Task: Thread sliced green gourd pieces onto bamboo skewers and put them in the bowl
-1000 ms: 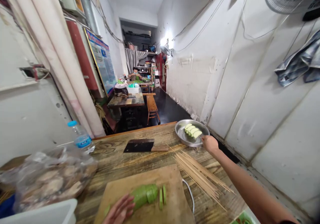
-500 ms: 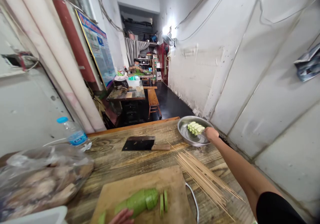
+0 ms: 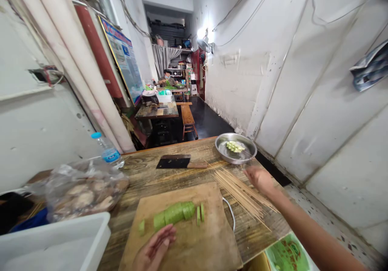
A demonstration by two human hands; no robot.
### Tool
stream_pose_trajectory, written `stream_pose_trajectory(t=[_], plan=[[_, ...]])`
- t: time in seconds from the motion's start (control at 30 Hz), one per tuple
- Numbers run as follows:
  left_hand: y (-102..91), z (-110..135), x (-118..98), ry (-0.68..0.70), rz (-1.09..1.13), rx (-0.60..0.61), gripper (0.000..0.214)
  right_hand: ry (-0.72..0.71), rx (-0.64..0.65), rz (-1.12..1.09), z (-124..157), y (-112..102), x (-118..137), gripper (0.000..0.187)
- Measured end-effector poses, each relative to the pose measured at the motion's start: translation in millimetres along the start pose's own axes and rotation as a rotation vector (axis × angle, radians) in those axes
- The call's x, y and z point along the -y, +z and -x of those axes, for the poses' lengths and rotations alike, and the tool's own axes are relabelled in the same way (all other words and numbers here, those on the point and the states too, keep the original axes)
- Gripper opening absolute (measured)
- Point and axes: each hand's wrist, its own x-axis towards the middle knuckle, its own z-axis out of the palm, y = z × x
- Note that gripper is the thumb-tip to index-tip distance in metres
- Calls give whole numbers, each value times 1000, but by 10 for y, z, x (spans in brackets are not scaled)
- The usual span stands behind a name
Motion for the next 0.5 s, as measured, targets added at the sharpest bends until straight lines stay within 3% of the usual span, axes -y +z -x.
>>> stream_pose_trajectory(t=[0.1,0.17,0.3,0.5], plan=[[21,70,68,14,-28,26,50,15,106,8,471,307,102,27],[22,118,121,12,-45,39,52,64,153,18,616,455,125,24],[-35,239,204,-6,-45,50,54,131,213,24,637,551,112,22],[-151,381,289,-29,-4,49,55,199,237,10,589,472,107,25]])
